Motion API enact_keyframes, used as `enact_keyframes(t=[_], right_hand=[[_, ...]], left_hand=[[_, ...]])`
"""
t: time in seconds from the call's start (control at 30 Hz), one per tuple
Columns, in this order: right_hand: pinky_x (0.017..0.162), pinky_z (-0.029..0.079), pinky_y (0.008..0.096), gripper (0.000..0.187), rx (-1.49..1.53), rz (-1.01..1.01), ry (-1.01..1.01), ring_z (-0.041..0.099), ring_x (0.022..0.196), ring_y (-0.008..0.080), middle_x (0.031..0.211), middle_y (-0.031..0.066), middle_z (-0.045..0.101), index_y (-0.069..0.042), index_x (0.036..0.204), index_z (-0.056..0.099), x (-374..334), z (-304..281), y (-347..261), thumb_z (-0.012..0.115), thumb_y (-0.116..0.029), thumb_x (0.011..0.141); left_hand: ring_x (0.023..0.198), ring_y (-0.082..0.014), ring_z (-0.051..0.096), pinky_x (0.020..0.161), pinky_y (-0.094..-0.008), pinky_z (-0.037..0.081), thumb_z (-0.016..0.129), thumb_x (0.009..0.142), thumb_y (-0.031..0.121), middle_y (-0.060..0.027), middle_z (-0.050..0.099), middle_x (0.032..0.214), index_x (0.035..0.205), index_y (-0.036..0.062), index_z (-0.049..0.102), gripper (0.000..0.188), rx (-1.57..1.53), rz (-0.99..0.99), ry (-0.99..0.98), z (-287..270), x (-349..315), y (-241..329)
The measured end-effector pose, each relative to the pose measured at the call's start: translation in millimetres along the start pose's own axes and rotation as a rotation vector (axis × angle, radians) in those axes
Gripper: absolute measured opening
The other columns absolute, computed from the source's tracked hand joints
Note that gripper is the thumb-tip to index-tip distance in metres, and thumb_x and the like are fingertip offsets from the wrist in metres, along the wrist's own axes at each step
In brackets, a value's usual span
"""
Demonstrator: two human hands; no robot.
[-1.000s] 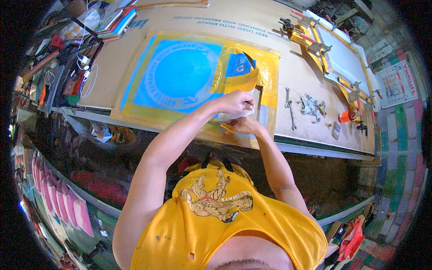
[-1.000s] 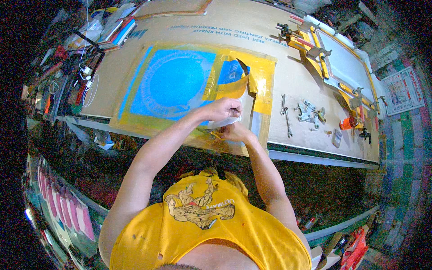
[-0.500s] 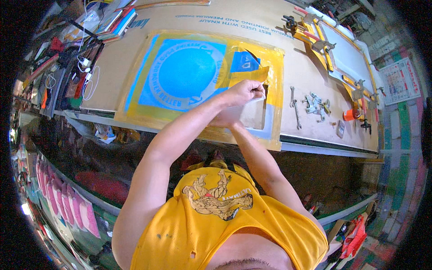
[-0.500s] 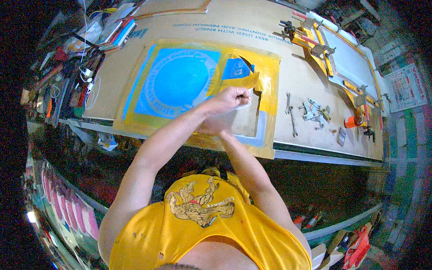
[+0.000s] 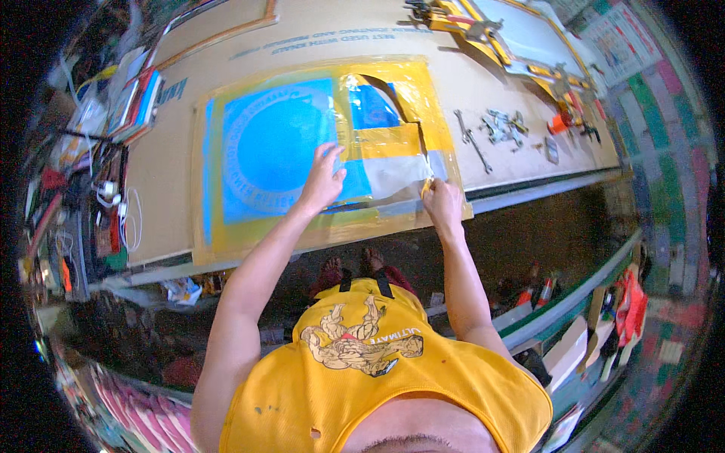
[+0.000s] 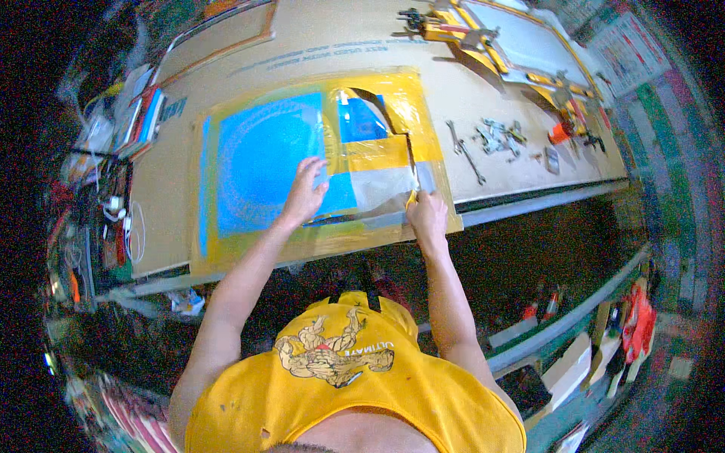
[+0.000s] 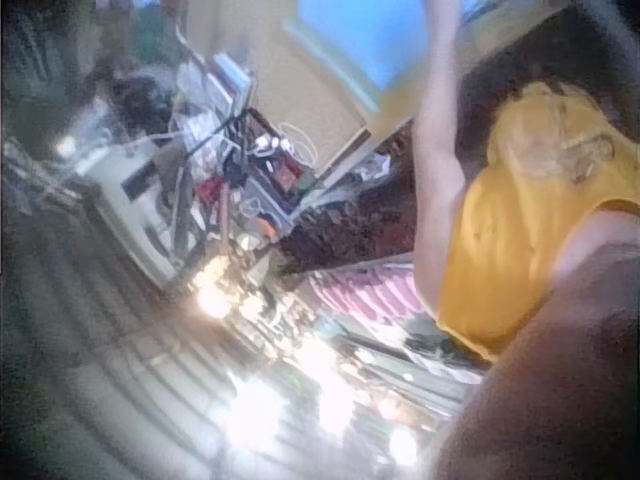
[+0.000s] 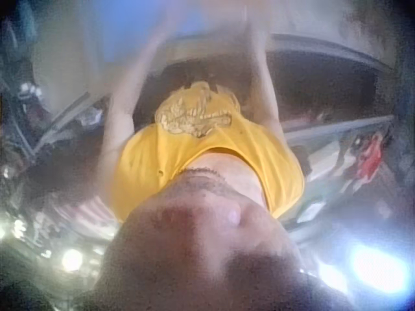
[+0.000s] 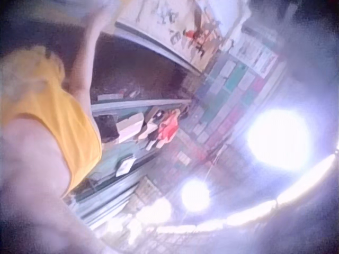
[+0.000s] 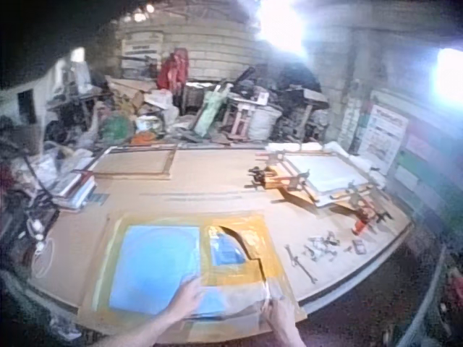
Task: The person assembles a lightbox frame by tightening corner brackets with a wrench, then uses scissors to trim excess yellow and blue tape from the edges of the lightbox surface.
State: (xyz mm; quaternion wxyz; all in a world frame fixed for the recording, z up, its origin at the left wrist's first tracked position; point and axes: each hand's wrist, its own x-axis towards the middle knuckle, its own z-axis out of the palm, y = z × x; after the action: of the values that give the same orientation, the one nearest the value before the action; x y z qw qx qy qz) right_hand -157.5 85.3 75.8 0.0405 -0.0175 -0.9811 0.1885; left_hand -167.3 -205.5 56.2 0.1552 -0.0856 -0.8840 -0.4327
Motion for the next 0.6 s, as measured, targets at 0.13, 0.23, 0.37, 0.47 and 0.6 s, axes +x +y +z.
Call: enact_keyframes(t=[0.13,0.23,0.37,0.47,0.6], right_hand=[[0.074,0.055,0.0484,0.021,-0.167,0.058,-0.021,0.07,0.078,0.0407,0.082,0.0223,0.07,-0.002,0.079,0.076,21,13,7,0.074,-0.022,0.074],[0.074,0.055,0.0464,0.022,-0.013,0.083,0.085,0.07,0.077,0.0394,0.08,0.0212,0.07,-0.002,0.08,0.077,26,0,8,0.074,-0.022,0.073],[0.074,0.056,0.0446,0.02,0.029,0.135,0.285,0.07,0.077,0.0384,0.078,0.0227,0.07,-0.002,0.08,0.076,46,-24,41,0.075,-0.02,0.073],[0.075,0.055,0.0455,0.018,0.049,0.228,0.214,0.07,0.079,0.039,0.079,0.0227,0.07,-0.002,0.081,0.077,76,-8,87,0.076,-0.018,0.074],[0.078,0.056,0.0437,0.018,-0.004,0.204,-0.011,0.072,0.082,0.0371,0.082,0.0211,0.072,-0.006,0.088,0.078,94,3,127,0.073,-0.017,0.075]], left_hand=[[0.106,-0.0297,0.062,0.095,-0.0396,0.05,0.068,0.083,-0.004,-0.0145,0.057,0.121,0.121,0.0007,0.059,0.039,-0.141,-0.094,-0.177,4,-25,24],[0.105,-0.0279,0.063,0.092,-0.0383,0.05,0.066,0.085,-0.003,-0.0144,0.061,0.114,0.116,0.0002,0.06,0.032,-0.176,-0.076,-0.262,12,-39,35],[0.102,-0.0278,0.064,0.09,-0.0389,0.051,0.064,0.088,-0.001,-0.0148,0.064,0.108,0.112,-0.0005,0.063,0.024,-0.232,-0.115,-0.31,32,-45,51],[0.098,-0.0294,0.066,0.088,-0.0387,0.053,0.065,0.088,-0.001,-0.016,0.065,0.103,0.106,-0.0021,0.063,0.019,-0.271,-0.057,-0.347,62,-41,63],[0.096,-0.0286,0.068,0.089,-0.0377,0.053,0.064,0.089,0.001,-0.0157,0.068,0.102,0.107,-0.0022,0.064,0.018,-0.365,-0.084,-0.407,103,-33,109]])
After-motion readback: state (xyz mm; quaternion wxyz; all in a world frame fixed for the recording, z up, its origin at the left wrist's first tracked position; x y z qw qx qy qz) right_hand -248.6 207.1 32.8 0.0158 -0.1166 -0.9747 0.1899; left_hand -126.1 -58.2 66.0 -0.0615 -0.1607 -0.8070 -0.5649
